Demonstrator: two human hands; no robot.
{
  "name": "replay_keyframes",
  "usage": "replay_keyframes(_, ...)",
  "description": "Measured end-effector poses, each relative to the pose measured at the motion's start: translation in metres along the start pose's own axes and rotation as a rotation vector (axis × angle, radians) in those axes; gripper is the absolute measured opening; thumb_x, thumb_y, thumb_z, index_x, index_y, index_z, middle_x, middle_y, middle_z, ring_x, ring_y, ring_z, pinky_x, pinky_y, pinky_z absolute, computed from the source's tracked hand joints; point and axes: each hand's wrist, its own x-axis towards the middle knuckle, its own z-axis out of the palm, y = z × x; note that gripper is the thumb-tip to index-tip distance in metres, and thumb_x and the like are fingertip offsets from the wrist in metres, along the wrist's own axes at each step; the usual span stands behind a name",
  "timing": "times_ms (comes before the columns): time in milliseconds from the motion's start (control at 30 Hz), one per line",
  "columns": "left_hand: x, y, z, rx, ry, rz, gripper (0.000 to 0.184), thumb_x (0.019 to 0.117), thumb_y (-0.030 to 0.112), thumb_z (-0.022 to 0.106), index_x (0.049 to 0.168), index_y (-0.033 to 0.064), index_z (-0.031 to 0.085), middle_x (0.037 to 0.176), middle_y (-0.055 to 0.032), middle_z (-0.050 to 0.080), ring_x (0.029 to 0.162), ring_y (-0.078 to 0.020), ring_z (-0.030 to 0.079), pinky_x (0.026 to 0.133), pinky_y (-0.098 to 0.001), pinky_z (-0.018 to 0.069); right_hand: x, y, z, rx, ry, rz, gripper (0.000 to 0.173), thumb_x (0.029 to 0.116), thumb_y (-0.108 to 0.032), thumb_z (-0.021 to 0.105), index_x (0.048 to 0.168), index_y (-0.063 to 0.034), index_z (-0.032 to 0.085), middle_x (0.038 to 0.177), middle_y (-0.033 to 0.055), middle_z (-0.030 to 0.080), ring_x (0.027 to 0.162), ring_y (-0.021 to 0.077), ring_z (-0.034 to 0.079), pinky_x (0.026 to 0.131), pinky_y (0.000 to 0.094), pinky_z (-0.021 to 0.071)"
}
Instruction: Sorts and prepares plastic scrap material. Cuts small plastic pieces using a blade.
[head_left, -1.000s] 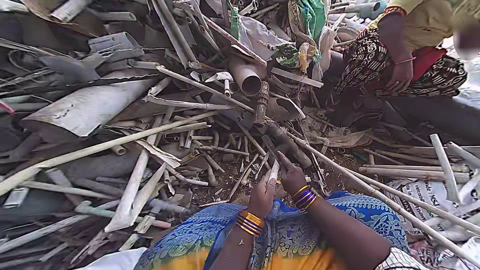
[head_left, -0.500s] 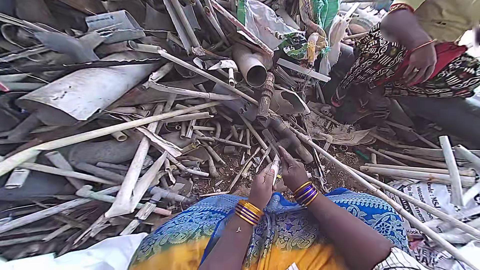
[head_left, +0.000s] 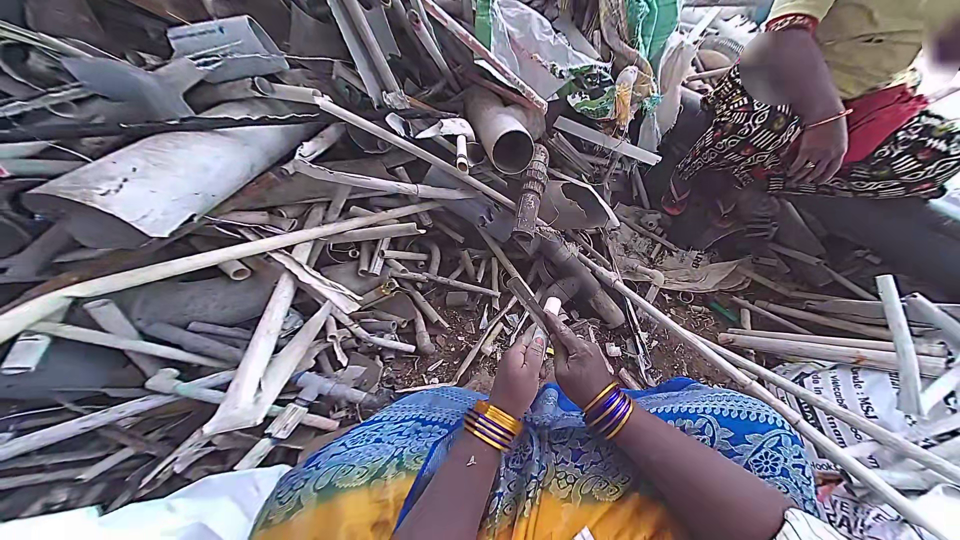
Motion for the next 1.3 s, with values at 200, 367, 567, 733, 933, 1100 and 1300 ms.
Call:
replay_keyframes(200,-0.005,0.005,0.006,-0.274,0.030,-0.127,0.038,0.1128,0.016,0.034,0.135,-0.0054,0.055,0.075,-0.0004,0.054,0.053,-0.0031,0.045,0.050,-0.0193,0.0397,0.002,0.002,-0.001,-0.044,0.033,-0.007,0.046,0.1006,-0.006,0.045,0.144,-0.0035,0.059,0.089,0.0222,0.074,0.074,0.0399,0.072,0.069,0.0565,0.0555)
replay_keyframes(367,-0.007,0.007,0.007,-0.565,-0.002,-0.300,0.031,0.1140,0.021,0.030,0.108,0.0037,0.055,0.061,0.0037,0.043,0.044,-0.0037,0.037,0.042,-0.0173,0.0322,0.016,0.005,-0.011,-0.050,-0.047,0.123,0.045,0.1065,-0.011,0.041,0.149,-0.0053,0.053,0.103,0.0233,0.075,0.091,0.0401,0.073,0.085,0.0554,0.0542)
replay_keyframes(567,-0.005,0.005,0.003,-0.474,0.018,-0.221,0.034,0.1136,0.019,0.030,0.117,0.0001,0.058,0.061,0.0042,0.046,0.046,-0.0027,0.039,0.043,-0.0171,0.0339,0.002,-0.006,-0.007,-0.053,-0.032,-0.026,0.044,0.1018,-0.007,0.045,0.144,-0.0043,0.060,0.093,0.0226,0.075,0.079,0.0408,0.073,0.072,0.0572,0.0555)
replay_keyframes(733,-0.009,0.007,0.002,-0.390,-0.001,-0.164,0.034,0.1129,0.016,0.032,0.122,-0.0052,0.057,0.064,0.0038,0.047,0.048,-0.0018,0.042,0.046,-0.0170,0.0374,0.010,-0.004,-0.013,-0.062,-0.075,0.089,0.046,0.1054,-0.012,0.042,0.149,-0.0071,0.054,0.096,0.0225,0.074,0.084,0.0400,0.072,0.079,0.0564,0.0541)
replay_keyframes(933,-0.006,0.006,0.003,-0.518,0.009,-0.236,0.031,0.1135,0.019,0.031,0.109,0.0022,0.057,0.061,0.0046,0.045,0.045,-0.0024,0.039,0.043,-0.0166,0.0336,0.006,0.001,-0.004,-0.007,0.023,0.002,0.044,0.1024,-0.008,0.044,0.143,-0.0032,0.059,0.092,0.0222,0.075,0.076,0.0380,0.072,0.072,0.0542,0.0557)
replay_keyframes(1100,-0.006,0.008,0.003,-0.547,0.024,-0.211,0.032,0.1131,0.017,0.031,0.116,-0.0001,0.058,0.061,0.0046,0.047,0.045,-0.0019,0.041,0.043,-0.0160,0.0349,0.001,-0.002,-0.006,0.005,0.040,0.001,0.045,0.1007,-0.005,0.046,0.143,-0.0010,0.059,0.088,0.0230,0.074,0.072,0.0386,0.071,0.069,0.0546,0.0550)
replay_keyframes(1300,-0.004,0.003,0.009,-0.306,0.012,-0.055,0.040,0.1097,0.011,0.042,0.144,-0.0068,0.048,0.075,0.0006,0.057,0.050,-0.0003,0.043,0.047,-0.0166,0.0377,0.015,0.009,-0.011,0.028,0.016,0.120,0.044,0.1063,-0.009,0.041,0.149,-0.0030,0.053,0.110,0.0242,0.074,0.091,0.0394,0.072,0.084,0.0551,0.0540)
